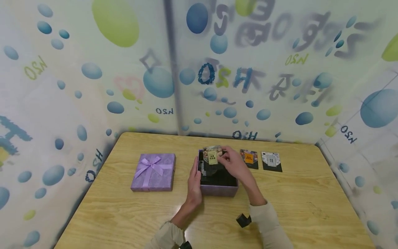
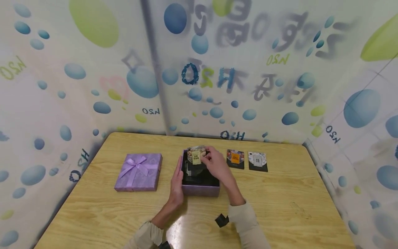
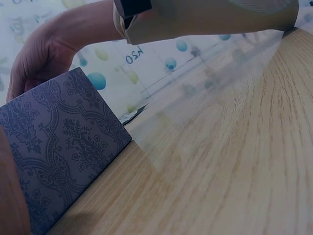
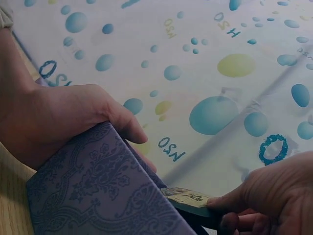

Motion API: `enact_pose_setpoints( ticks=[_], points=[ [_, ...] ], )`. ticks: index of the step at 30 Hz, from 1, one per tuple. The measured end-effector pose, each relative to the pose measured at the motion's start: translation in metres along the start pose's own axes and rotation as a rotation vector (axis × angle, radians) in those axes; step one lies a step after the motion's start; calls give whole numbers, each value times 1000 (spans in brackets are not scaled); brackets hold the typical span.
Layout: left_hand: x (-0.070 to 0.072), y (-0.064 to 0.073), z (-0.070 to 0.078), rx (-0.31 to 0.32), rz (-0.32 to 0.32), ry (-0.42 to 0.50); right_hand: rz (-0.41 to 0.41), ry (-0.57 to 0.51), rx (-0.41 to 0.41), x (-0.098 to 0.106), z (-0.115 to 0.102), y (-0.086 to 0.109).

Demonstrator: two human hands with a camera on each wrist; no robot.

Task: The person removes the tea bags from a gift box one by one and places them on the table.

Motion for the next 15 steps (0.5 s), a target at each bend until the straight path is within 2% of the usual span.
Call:
enact_pose_setpoints(
  ticks=[5, 15],
  points=[
    [0, 1, 1, -4, 1, -5, 23, -1, 18, 4, 1, 2],
    [0, 1, 1, -3, 1, 9, 25, -65, 3, 19, 3, 1]
  ],
)
Point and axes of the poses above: each hand's wrist, its own y-axis away from the middle knuckle, its own x-axis out of the back of the hand, z = x × y, the point moved 4 cm from there along -y, towards the middle knuckle, and after that the axes turned 12 degrees about -y, right-handed, at the moved point
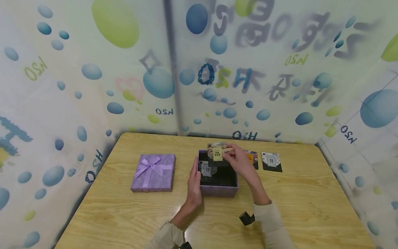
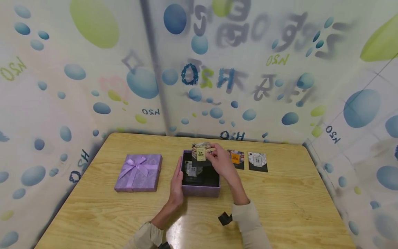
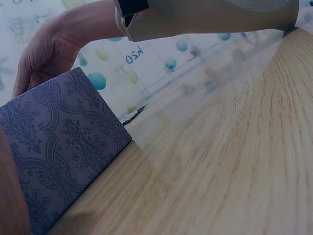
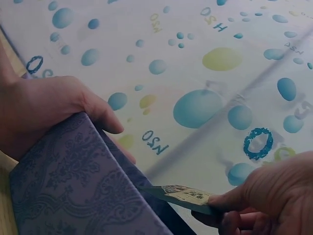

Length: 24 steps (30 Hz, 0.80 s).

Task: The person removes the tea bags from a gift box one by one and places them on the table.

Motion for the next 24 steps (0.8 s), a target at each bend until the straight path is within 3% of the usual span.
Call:
enact_pose_setpoints(
  ticks=[11, 17, 24],
  points=[
    [0, -1, -1, -41, 24, -7, 50, 30, 18, 19, 3, -1],
    [-3, -3, 2, -59, 23, -7, 80, -4, 15, 29, 2, 3],
    [0, 0, 1, -29, 27, -46, 76, -52, -6, 34, 8, 8]
  ],
)
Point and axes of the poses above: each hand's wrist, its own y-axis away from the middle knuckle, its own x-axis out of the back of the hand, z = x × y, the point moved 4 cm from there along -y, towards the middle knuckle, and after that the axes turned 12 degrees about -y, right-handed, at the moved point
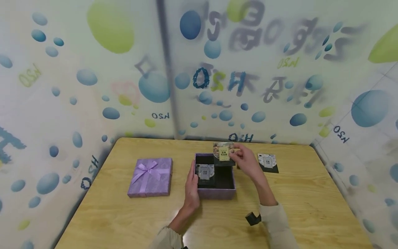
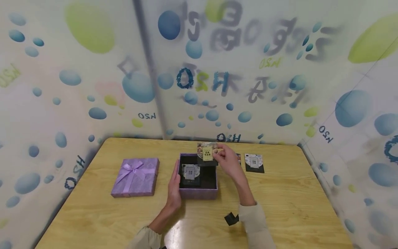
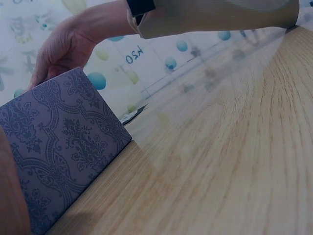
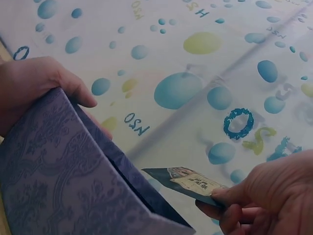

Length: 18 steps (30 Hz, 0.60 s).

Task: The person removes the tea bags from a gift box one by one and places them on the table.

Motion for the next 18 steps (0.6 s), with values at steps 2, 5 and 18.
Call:
enact_pose_setpoints(
  ticks=[2, 5, 18],
  points=[
    [-1, 0, 0, 17, -8, 5, 8, -5, -2, 5, 3, 3],
    [-1, 1, -2, 40, -14, 1, 19, -3, -7, 12, 9, 8],
    [-4, 1, -1, 5, 0, -2, 42, -39, -39, 50, 23, 17]
  ],
)
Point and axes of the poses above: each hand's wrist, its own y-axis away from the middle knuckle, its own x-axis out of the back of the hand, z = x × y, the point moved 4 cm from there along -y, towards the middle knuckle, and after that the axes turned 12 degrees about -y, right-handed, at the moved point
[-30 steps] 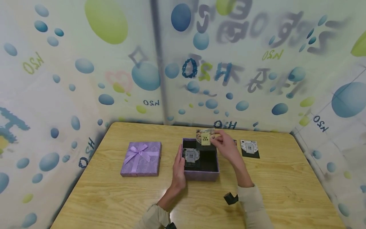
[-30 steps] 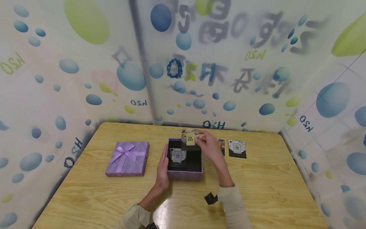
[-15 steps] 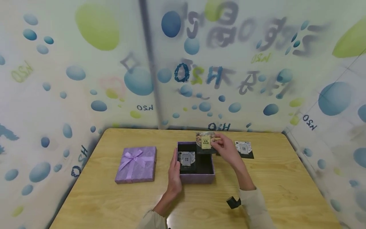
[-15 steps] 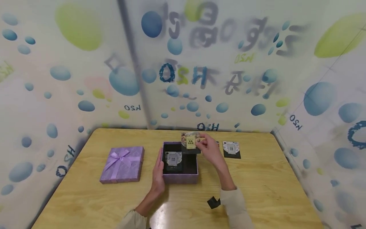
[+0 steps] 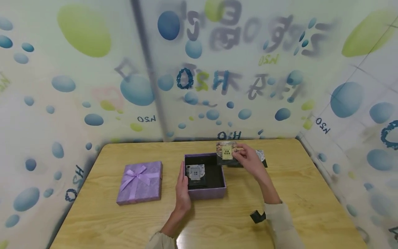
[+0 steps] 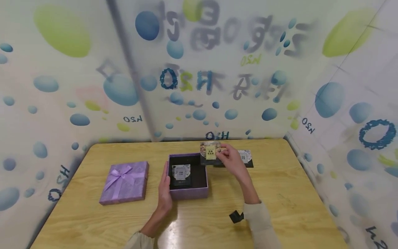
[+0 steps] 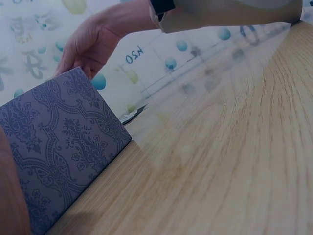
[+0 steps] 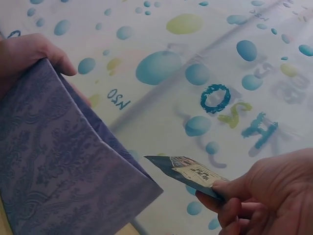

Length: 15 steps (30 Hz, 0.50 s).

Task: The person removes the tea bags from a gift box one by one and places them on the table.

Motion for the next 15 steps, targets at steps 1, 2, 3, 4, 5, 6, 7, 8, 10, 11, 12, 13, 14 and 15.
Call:
enact_pose_setpoints(
  ticks=[1, 2, 3, 4, 5, 6, 7, 8, 10, 11, 12, 13, 14, 15],
  points=[
    [0, 0, 0, -3, 1, -3, -1, 2, -3, 2, -1, 0],
    [-1, 0, -1, -2, 1, -4, -2, 2, -5, 3, -2, 1],
    [-1, 0, -1, 0, 1, -4, 0, -1, -8, 5, -3, 1],
    [-1, 1, -1, 3, 1, -4, 0, -3, -9, 7, -4, 2],
    [-1, 1, -1, 5, 2, -2, -1, 0, -6, 8, -5, 2],
    [-1, 1, -1, 9, 3, 1, 3, 2, -2, 10, -5, 2],
    [-1, 1, -1, 12, 4, 3, 4, 5, 3, 12, -5, 2],
    [-1, 1, -1, 15, 4, 6, 10, 11, 6, 14, -5, 3],
    [0, 1, -2, 23, 5, 18, 21, 29, 15, 20, -4, 3],
    [0, 1, -2, 26, 4, 24, 28, 35, 14, 22, -3, 3],
    [0, 1, -1, 29, 2, 28, 38, 39, 12, 25, -2, 4],
    [0, 0, -1, 31, -1, 32, 44, 44, 11, 28, -2, 4],
    [-1, 0, -1, 33, -3, 38, 54, 48, 7, 31, -2, 4],
    [-1, 0, 0, 34, -6, 40, 58, 58, 9, 34, -2, 4]
  ],
)
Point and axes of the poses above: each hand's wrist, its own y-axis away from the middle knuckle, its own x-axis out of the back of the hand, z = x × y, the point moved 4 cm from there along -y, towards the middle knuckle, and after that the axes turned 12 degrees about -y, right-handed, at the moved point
